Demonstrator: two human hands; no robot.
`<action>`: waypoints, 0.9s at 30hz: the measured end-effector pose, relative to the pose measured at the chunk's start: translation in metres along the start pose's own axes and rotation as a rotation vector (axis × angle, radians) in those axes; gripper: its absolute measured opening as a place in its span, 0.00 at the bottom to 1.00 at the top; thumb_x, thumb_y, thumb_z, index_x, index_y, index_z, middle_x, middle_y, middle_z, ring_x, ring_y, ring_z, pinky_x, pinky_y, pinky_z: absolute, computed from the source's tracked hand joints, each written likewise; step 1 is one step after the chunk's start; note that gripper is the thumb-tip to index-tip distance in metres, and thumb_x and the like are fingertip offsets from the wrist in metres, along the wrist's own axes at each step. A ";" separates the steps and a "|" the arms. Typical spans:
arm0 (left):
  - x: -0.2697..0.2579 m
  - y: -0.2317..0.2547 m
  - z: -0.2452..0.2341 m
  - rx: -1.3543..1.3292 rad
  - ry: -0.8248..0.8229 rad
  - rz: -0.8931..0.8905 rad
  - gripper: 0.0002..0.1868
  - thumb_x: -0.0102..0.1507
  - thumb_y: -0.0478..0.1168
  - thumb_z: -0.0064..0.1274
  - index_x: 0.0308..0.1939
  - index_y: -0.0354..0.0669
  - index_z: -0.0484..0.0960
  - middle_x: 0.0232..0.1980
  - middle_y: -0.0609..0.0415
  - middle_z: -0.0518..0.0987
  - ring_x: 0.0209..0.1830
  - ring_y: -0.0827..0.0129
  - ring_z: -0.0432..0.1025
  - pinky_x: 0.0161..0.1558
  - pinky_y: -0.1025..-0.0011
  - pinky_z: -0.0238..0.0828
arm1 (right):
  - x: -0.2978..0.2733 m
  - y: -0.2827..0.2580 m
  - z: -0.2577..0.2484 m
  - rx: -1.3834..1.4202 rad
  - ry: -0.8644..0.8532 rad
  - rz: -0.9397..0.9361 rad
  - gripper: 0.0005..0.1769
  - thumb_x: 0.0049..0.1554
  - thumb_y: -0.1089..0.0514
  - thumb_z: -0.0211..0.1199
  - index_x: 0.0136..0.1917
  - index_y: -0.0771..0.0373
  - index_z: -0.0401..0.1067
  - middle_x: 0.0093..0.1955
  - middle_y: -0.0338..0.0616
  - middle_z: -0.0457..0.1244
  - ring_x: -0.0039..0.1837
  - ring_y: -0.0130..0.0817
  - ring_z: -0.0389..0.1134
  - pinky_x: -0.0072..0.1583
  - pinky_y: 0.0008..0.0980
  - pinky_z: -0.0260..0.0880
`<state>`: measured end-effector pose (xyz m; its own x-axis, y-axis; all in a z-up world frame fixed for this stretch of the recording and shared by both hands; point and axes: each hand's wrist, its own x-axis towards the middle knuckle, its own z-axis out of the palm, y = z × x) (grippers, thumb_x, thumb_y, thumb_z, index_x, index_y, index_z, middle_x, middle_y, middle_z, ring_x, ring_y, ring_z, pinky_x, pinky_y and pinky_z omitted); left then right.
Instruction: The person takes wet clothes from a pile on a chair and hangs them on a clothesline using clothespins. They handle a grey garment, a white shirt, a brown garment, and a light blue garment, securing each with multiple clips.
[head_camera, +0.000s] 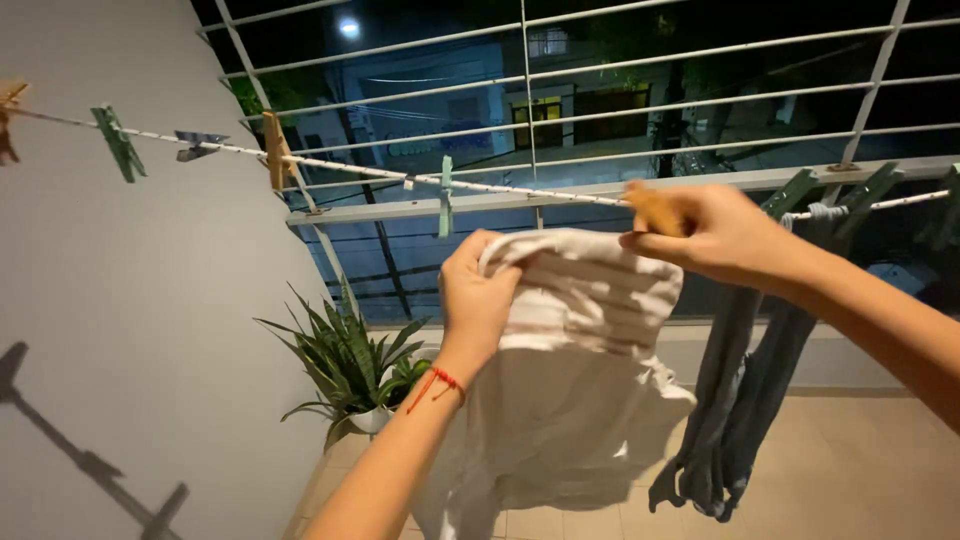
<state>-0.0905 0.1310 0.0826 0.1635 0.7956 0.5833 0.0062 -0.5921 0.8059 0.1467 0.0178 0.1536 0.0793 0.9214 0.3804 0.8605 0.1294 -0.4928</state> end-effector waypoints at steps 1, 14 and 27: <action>0.012 -0.001 0.003 0.003 0.005 0.005 0.08 0.57 0.30 0.59 0.29 0.51 0.81 0.24 0.65 0.75 0.25 0.78 0.62 0.28 0.76 0.56 | 0.000 -0.003 -0.006 0.001 0.002 -0.007 0.14 0.55 0.44 0.70 0.39 0.54 0.74 0.31 0.34 0.61 0.34 0.29 0.57 0.41 0.30 0.51; 0.127 -0.006 0.027 0.497 0.017 0.518 0.17 0.58 0.34 0.53 0.50 0.53 0.69 0.43 0.48 0.81 0.49 0.47 0.75 0.54 0.53 0.73 | 0.088 0.100 -0.004 -0.011 0.424 0.276 0.15 0.44 0.47 0.69 0.45 0.52 0.80 0.32 0.43 0.66 0.40 0.45 0.71 0.40 0.44 0.70; 0.165 -0.053 0.045 1.014 -0.441 -0.121 0.46 0.50 0.73 0.66 0.59 0.44 0.75 0.61 0.42 0.79 0.65 0.51 0.73 0.62 0.52 0.71 | 0.095 0.011 0.010 -0.594 -0.238 0.492 0.37 0.52 0.38 0.59 0.63 0.67 0.79 0.64 0.59 0.70 0.69 0.52 0.69 0.68 0.50 0.69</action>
<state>-0.0197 0.2880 0.1312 0.4422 0.8594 0.2566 0.8167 -0.5041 0.2809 0.1583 0.1102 0.1764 0.4669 0.8841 0.0184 0.8840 -0.4660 -0.0370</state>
